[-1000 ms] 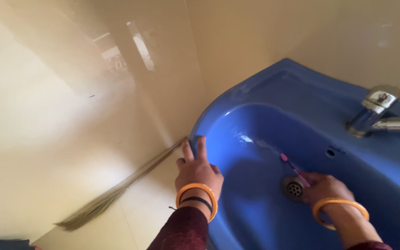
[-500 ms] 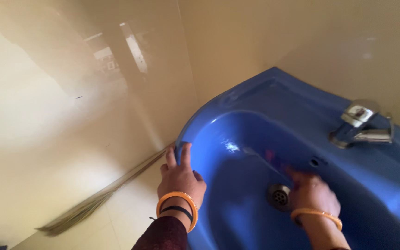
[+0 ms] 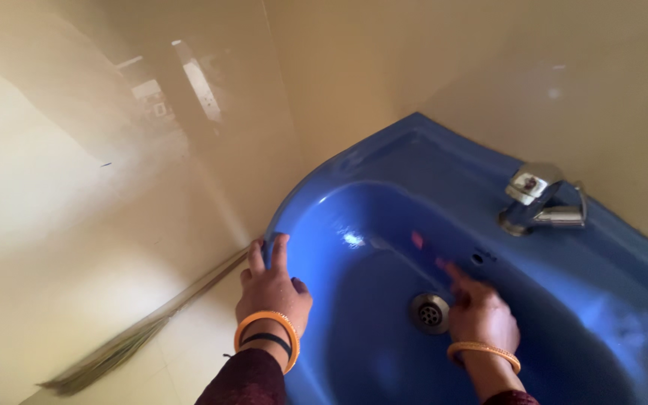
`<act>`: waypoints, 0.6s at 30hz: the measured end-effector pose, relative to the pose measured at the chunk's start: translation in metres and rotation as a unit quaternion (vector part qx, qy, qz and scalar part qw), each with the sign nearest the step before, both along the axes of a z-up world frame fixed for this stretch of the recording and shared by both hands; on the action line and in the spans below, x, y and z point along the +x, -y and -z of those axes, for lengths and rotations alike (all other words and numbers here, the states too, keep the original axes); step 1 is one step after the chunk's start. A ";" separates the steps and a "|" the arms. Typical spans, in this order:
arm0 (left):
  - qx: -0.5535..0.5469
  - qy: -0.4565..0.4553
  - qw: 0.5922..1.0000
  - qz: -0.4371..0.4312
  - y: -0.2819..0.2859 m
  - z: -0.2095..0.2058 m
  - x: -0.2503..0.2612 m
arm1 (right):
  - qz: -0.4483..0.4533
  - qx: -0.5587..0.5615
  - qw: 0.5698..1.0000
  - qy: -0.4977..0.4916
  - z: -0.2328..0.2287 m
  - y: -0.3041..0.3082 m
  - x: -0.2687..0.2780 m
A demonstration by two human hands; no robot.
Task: The person scrubs a blue bathroom sink and its white pedestal with a pink toothbrush. They rinse the toothbrush under running water and continue scrubbing the basin, rim, and pedestal surfaces.
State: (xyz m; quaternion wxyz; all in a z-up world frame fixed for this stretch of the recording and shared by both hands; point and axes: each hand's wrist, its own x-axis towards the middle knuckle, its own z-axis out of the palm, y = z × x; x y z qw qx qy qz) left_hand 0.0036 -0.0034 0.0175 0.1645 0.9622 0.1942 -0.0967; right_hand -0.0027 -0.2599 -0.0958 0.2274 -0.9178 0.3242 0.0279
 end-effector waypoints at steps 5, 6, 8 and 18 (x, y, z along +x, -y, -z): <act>0.012 0.003 1.000 -0.002 0.000 0.007 0.000 | -0.018 0.016 1.000 0.019 -0.008 -0.007 -0.009; 0.017 0.010 1.000 -0.001 -0.001 0.007 0.000 | -0.013 0.022 1.000 0.009 -0.008 -0.008 -0.006; 0.016 0.026 1.000 -0.001 -0.001 0.008 0.001 | -0.001 0.033 0.999 -0.011 -0.008 -0.007 -0.002; 0.021 0.011 1.000 0.009 -0.002 0.006 0.005 | 0.006 0.042 0.996 0.078 -0.013 0.003 -0.033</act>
